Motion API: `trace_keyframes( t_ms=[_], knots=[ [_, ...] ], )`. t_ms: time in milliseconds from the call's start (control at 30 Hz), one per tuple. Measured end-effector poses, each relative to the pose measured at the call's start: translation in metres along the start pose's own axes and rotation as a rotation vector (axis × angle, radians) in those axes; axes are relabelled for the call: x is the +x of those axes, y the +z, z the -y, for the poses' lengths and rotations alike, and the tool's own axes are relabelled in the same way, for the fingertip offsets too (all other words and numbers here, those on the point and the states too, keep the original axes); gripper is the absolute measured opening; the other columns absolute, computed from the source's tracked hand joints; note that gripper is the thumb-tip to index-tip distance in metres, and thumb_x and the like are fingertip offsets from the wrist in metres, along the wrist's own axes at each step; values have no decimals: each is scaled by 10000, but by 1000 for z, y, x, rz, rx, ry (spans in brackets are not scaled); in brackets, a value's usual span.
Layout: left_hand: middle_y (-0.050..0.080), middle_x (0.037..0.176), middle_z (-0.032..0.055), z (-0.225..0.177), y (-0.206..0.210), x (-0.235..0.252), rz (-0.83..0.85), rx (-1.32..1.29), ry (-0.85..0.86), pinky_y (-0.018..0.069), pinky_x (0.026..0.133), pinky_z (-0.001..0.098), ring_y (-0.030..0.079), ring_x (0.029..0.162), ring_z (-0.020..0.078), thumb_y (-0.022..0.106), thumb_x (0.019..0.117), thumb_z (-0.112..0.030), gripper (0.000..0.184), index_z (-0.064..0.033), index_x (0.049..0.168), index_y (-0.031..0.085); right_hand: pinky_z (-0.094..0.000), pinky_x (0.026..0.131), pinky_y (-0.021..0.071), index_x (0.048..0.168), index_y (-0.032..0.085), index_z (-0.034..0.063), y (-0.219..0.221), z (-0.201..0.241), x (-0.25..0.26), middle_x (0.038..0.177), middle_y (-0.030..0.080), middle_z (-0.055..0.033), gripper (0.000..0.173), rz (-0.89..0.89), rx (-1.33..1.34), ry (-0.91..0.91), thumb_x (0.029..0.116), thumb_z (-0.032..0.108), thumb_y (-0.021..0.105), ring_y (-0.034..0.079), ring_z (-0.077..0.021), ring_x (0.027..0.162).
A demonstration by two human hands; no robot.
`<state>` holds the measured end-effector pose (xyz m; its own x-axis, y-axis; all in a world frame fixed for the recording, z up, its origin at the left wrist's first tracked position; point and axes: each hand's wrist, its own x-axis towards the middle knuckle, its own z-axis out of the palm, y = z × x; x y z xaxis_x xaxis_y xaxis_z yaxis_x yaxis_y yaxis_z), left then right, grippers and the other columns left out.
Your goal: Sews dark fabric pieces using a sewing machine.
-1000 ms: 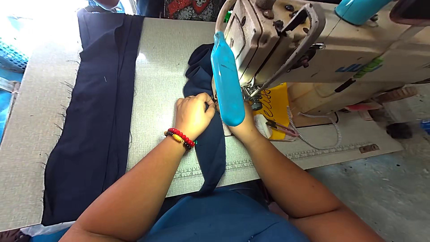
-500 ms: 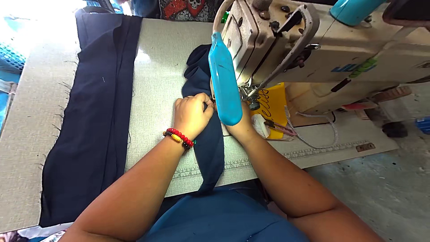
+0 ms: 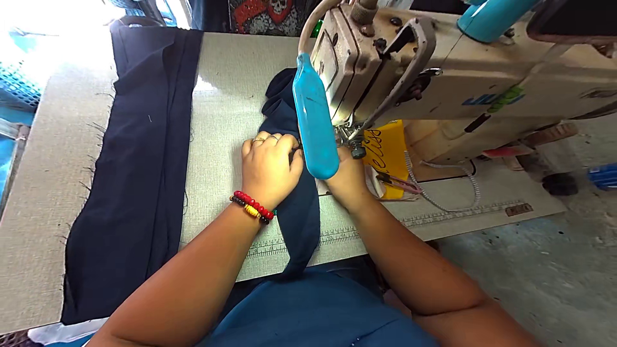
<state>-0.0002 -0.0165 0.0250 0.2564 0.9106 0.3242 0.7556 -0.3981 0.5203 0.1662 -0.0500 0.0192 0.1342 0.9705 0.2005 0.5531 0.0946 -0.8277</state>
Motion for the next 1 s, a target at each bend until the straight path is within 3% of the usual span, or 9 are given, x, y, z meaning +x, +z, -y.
trace_keyframes(
  t_ms=[67,100,167,233,333,433,767,867,1000],
  knots=[
    [739,1101,123,-4,-11,-3,-43,-5,6,402,1009,579,637,1157,343,566,964,-299,284,-107,1068,747,-350,794,565,895,683,86,-7,2,-10,1031,663,-83,57,42,23,-63,852,94,721,645,-147,961],
    [734,1103,127,-4,-16,-3,-50,-4,1,415,995,585,635,1157,350,568,960,-294,284,-108,1077,748,-367,846,553,868,691,95,-10,4,-16,1065,660,-78,38,55,7,-100,833,101,704,629,-161,1034],
    [726,1053,144,-6,-27,-4,-68,-21,-1,448,927,596,642,1103,375,596,946,-252,251,-91,1063,749,-336,838,536,816,693,106,-14,9,-32,1077,642,-58,17,44,-49,-183,804,117,694,610,-151,1050],
    [717,1053,150,-10,-37,-13,-79,-27,17,466,915,579,641,1090,374,587,956,-211,228,-80,1068,737,-292,843,548,799,706,96,-16,13,-52,1057,629,-45,21,66,-49,-231,800,114,694,614,-126,1046],
    [713,1040,135,-10,-42,-33,-96,-6,56,480,891,548,642,1041,352,572,978,-193,213,-73,1052,731,-331,951,535,802,720,80,-14,12,-81,1033,668,-68,70,128,-19,-295,827,122,671,626,-167,1116],
    [726,1076,110,-5,-41,-54,-29,18,28,475,914,570,637,1086,350,535,989,-228,272,-87,1089,744,-322,991,511,808,722,90,-12,15,-102,1022,686,-78,69,159,22,-333,823,107,657,626,-183,1132],
    [691,1190,152,-7,-35,-68,88,62,-28,470,976,599,615,1176,371,591,984,-158,211,-64,1088,748,-282,929,522,810,701,62,-7,34,-128,1002,668,-104,50,308,133,-477,833,86,664,630,-183,1071],
    [652,1313,182,-8,-20,-64,161,92,10,442,1051,608,577,1275,388,608,990,-174,288,-31,1216,713,-263,873,533,814,701,46,-8,38,-135,1014,658,-114,56,398,217,-463,836,84,667,632,-164,1035],
    [511,1523,185,-11,-9,-64,244,170,38,270,1208,596,418,1464,364,570,1025,-307,497,-44,1447,566,-225,846,499,815,709,25,-11,43,-143,982,647,-112,77,485,334,-470,826,78,654,610,-137,996]
  ],
)
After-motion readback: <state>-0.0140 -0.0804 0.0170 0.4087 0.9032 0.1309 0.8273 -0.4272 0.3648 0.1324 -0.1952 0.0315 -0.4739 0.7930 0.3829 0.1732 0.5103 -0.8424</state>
